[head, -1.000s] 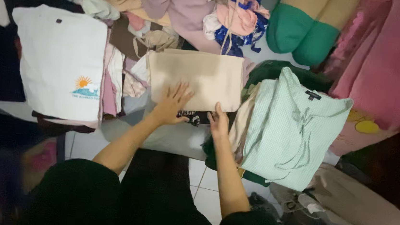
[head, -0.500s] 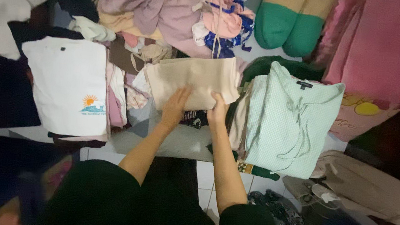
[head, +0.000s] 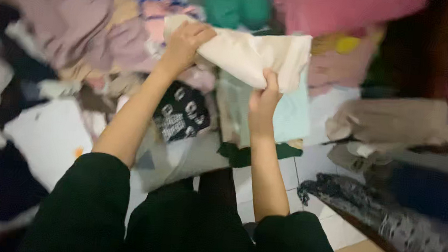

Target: The person folds several garments by hand and places them into a low storage drawer.

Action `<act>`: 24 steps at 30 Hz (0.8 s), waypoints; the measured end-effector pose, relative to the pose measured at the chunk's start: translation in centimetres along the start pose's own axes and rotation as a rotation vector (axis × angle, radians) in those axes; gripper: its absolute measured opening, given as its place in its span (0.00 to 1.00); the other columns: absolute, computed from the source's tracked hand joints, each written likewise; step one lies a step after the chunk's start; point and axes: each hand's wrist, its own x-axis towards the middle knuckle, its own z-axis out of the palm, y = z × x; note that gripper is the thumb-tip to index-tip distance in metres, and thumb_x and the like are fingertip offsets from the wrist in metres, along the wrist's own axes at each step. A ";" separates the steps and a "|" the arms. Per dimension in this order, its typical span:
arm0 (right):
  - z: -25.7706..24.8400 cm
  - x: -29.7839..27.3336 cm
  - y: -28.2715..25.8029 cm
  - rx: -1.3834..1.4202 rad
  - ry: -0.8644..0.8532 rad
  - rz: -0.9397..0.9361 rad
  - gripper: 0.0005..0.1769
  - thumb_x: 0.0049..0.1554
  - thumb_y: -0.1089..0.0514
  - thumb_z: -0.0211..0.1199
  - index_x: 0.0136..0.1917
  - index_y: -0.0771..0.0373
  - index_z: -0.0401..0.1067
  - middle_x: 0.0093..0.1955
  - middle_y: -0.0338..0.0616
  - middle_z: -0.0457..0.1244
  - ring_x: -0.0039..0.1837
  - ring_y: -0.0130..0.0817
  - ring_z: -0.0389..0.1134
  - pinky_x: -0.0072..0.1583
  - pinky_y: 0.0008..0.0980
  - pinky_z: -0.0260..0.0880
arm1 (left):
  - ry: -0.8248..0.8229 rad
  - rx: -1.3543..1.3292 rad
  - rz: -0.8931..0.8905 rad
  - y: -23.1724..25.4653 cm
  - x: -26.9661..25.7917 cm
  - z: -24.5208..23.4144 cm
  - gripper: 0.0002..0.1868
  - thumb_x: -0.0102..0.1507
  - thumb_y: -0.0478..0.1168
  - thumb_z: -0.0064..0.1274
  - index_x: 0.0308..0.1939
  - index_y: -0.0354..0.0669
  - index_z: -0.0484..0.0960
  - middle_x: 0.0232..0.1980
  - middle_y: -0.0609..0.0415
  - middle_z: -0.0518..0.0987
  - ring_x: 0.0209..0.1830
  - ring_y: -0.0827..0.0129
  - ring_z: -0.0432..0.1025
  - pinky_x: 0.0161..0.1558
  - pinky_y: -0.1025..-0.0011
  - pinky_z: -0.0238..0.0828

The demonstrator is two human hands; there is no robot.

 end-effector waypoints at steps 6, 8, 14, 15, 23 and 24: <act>-3.5 -5.5 -9.7 -0.008 0.212 -0.178 0.20 0.61 0.64 0.60 0.65 0.73 0.69 0.65 0.46 0.65 0.66 0.35 0.64 0.69 0.34 0.62 | 0.077 -0.064 0.394 7.6 10.9 4.6 0.24 0.65 0.32 0.54 0.65 0.48 0.82 0.70 0.45 0.76 0.72 0.47 0.68 0.71 0.40 0.57; -7.7 -6.7 -7.3 0.182 0.312 -0.061 0.21 0.62 0.63 0.60 0.67 0.74 0.67 0.66 0.49 0.65 0.67 0.37 0.64 0.70 0.34 0.62 | 0.075 -0.091 0.445 7.5 10.4 7.3 0.23 0.66 0.34 0.57 0.66 0.49 0.81 0.72 0.45 0.75 0.73 0.46 0.67 0.73 0.40 0.55; -17.7 -13.1 3.9 0.049 0.665 0.213 0.25 0.56 0.71 0.61 0.66 0.63 0.62 0.62 0.46 0.65 0.64 0.39 0.68 0.67 0.37 0.69 | -0.445 0.032 0.218 5.0 0.0 14.6 0.45 0.50 0.29 0.56 0.74 0.57 0.74 0.80 0.44 0.65 0.79 0.44 0.59 0.74 0.40 0.52; -18.9 -14.0 4.6 -0.036 0.558 0.209 0.24 0.57 0.70 0.61 0.67 0.63 0.63 0.63 0.45 0.64 0.64 0.37 0.66 0.64 0.35 0.67 | -0.472 0.056 0.084 4.7 -0.9 15.5 0.47 0.52 0.27 0.55 0.77 0.58 0.71 0.80 0.40 0.61 0.78 0.39 0.55 0.71 0.38 0.51; -16.9 -13.1 0.4 -1.178 0.421 -0.637 0.24 0.55 0.67 0.63 0.64 0.67 0.61 0.63 0.56 0.58 0.67 0.48 0.59 0.70 0.45 0.61 | -0.082 -0.063 -0.450 9.5 -1.1 18.4 0.31 0.73 0.40 0.47 0.80 0.55 0.60 0.82 0.22 0.52 0.83 0.32 0.48 0.82 0.36 0.44; -15.2 -10.5 -2.0 -1.292 0.269 -0.827 0.25 0.57 0.66 0.63 0.67 0.67 0.62 0.67 0.57 0.59 0.70 0.51 0.59 0.71 0.47 0.58 | -0.108 -0.036 -0.551 11.0 -0.6 19.0 0.31 0.69 0.46 0.50 0.78 0.55 0.62 0.79 0.19 0.51 0.77 0.26 0.45 0.75 0.35 0.41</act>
